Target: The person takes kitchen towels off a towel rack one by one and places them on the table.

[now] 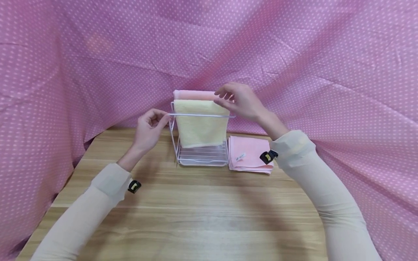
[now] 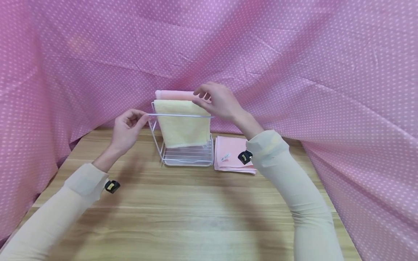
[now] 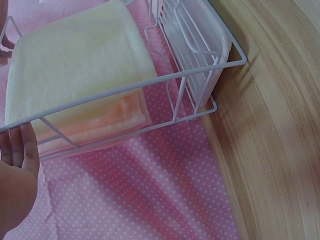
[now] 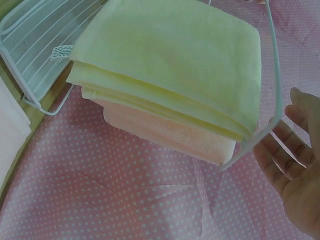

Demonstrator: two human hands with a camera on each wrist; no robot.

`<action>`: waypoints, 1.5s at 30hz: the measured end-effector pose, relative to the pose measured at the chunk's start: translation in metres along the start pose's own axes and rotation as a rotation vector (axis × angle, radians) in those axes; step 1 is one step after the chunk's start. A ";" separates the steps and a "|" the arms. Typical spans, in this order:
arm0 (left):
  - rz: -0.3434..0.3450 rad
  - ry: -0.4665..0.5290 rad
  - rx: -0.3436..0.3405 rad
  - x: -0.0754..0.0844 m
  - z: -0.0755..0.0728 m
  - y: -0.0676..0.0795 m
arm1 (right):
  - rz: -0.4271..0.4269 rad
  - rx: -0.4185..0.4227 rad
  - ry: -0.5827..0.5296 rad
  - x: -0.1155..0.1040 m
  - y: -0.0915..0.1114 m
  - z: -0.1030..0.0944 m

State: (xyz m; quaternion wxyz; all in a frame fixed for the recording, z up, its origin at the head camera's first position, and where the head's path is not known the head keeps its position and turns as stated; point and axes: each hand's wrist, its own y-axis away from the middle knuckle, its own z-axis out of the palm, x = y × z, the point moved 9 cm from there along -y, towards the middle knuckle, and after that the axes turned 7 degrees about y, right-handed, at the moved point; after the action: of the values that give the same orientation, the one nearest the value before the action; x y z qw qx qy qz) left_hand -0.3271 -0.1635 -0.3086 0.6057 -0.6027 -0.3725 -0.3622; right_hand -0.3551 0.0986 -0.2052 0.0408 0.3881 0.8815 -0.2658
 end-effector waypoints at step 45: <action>-0.007 -0.025 -0.021 0.003 0.002 0.000 | 0.112 -0.193 0.167 -0.002 -0.031 0.054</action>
State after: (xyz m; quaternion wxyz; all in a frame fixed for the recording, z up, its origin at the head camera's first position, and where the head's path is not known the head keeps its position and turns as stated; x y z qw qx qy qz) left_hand -0.3261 -0.1614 -0.3062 0.5935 -0.6121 -0.3784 -0.3604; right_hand -0.3833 0.0530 -0.2369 0.0191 0.4518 0.8803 -0.1438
